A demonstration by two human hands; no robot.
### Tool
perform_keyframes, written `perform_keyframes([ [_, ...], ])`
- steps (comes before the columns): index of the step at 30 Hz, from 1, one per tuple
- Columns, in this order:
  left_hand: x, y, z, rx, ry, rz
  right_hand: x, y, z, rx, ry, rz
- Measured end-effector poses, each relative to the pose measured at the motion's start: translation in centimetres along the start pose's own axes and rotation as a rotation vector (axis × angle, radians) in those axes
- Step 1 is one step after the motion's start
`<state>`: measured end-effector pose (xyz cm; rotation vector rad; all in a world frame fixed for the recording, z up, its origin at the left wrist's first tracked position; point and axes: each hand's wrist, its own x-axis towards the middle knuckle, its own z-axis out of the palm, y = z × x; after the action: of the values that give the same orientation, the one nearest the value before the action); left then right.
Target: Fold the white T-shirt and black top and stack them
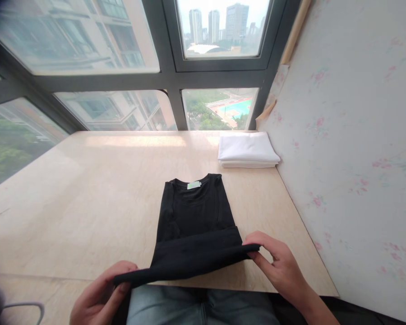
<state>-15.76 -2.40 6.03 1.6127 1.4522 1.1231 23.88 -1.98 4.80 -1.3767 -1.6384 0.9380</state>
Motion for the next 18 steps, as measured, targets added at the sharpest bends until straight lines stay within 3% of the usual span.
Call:
perform_keyframes([
  [3, 6.0, -0.5, 1.9, 0.039, 0.168, -0.023, 6.2, -0.3, 0.6, 0.077, 0.117, 0.05],
  [5, 11.2, -1.5, 3.8, 0.1, 0.209, -0.062, 11.1, 0.7, 1.5, 0.124, 0.172, 0.1],
  [8, 18.5, -3.8, 6.1, 0.222, 0.197, -0.129, 18.5, 3.6, 3.1, 0.156, 0.209, 0.132],
  [10, 21.8, -5.7, 7.0, 0.288, 0.164, -0.184, 22.2, 5.8, 4.1, 0.116, 0.209, 0.173],
  [13, 23.9, -8.2, 7.5, 0.396, 0.109, -0.268, 24.9, 8.6, 5.5, 0.038, 0.229, 0.221],
  [18, 23.6, -9.6, 7.8, 0.51, 0.106, -0.298, 24.4, 10.6, 6.7, -0.065, 0.293, 0.213],
])
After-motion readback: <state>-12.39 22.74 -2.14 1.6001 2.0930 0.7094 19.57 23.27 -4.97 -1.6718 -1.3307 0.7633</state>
